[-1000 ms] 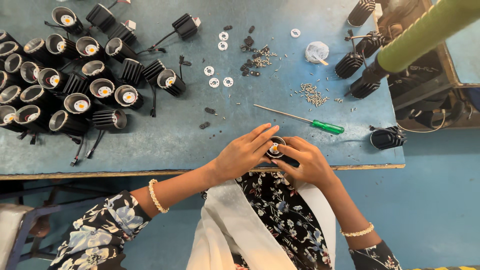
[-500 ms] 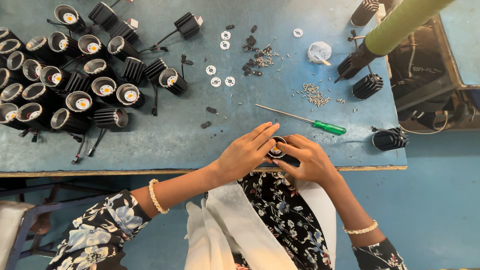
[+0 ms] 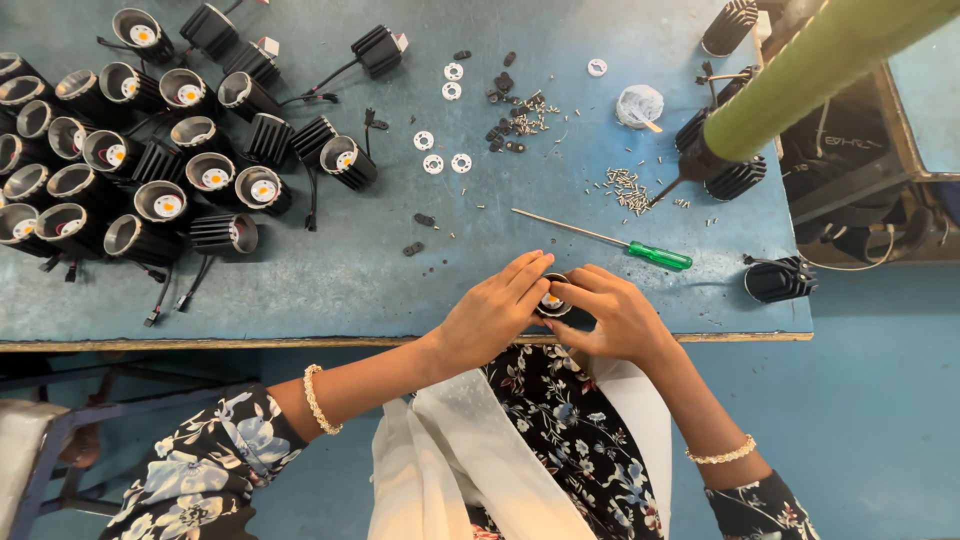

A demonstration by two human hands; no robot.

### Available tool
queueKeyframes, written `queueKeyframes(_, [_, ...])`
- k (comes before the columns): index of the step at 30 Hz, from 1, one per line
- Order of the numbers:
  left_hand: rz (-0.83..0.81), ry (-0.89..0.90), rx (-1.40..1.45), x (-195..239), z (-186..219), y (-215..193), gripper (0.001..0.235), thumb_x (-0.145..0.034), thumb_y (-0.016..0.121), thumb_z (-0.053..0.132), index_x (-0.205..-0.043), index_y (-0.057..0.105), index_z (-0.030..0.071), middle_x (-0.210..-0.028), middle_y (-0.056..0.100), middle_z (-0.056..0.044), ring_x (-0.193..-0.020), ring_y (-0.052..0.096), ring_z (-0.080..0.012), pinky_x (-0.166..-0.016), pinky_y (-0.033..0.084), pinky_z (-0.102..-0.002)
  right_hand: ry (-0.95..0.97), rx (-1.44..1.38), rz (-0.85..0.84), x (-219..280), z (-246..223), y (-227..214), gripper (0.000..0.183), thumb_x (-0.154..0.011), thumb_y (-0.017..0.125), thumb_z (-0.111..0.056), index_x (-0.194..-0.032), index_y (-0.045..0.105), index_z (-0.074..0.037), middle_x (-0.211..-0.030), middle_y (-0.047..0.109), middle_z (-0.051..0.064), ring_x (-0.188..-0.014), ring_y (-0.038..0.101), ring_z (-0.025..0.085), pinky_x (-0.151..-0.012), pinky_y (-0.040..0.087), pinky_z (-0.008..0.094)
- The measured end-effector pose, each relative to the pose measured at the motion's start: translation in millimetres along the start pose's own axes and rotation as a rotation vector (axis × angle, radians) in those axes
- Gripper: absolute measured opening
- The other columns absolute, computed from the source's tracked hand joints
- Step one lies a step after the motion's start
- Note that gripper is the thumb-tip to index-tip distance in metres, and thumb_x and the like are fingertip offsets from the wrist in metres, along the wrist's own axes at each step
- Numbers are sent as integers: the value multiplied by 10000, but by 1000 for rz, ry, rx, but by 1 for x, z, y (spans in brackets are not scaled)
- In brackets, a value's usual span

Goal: The person assembles lighting fixtures by placing internal components into the metal housings and securing them with a small screwdriver and a suspended power tool.

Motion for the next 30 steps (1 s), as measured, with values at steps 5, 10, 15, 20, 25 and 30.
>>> queueKeyframes(5, [7, -25, 13, 0, 0, 2, 427, -844, 757, 142, -1169, 574, -66, -1370, 513, -206, -1389, 496, -369, -1089, 501, -422, 28, 20, 4, 2, 1, 4, 398, -750, 815, -262, -1069, 721, -42, -980, 690, 97, -883, 653, 284, -730, 549, 389])
queueKeyframes(10, [27, -61, 81, 2, 1, 1, 474, -853, 772, 176, -1214, 548, -32, -1366, 508, -213, -1325, 530, -387, -1042, 511, -433, 111, -51, 90, 16, 0, 12, 417, -798, 815, -244, -1135, 698, -27, -1122, 700, 126, -1000, 677, 294, -836, 554, 388])
queueKeyframes(15, [28, -235, 429, 6, 5, -2, 555, -882, 781, 143, -1359, 507, 62, -1433, 548, -156, -1309, 583, -370, -1053, 528, -419, 274, -192, 156, 32, 1, 20, 450, -828, 814, -235, -1204, 671, -32, -1249, 698, 137, -1111, 700, 304, -940, 557, 393])
queueKeyframes(20, [102, -237, 783, 0, 6, 2, 756, -865, 792, 66, -1492, 369, 85, -1562, 478, -190, -1407, 519, -379, -1140, 476, -432, 272, -317, 113, 30, 4, 14, 423, -864, 762, -178, -1242, 638, -35, -1316, 690, 154, -1200, 684, 327, -999, 535, 404])
queueKeyframes(25, [101, -508, 867, 3, 5, 11, 831, -859, 823, 146, -1553, 366, 140, -1453, 638, -117, -1362, 637, -294, -1102, 540, -376, 340, -156, 70, 22, -20, 4, 317, -917, 689, -83, -1233, 668, -66, -1389, 647, 158, -1242, 640, 347, -1010, 518, 398])
queueKeyframes(30, [177, -568, 704, 3, 18, 22, 892, -776, 909, 200, -1504, 397, 153, -1285, 632, -140, -1196, 670, -298, -1019, 558, -388, 430, -174, 205, 20, -57, 2, 366, -901, 642, -15, -1263, 662, -68, -1400, 624, 143, -1269, 641, 326, -1040, 508, 401])
Point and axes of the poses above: each hand's wrist, its own x-axis away from the middle knuckle, its own y-axis out of the palm, z = x × y, the point moved 1 cm from there along -x, towards the middle knuckle
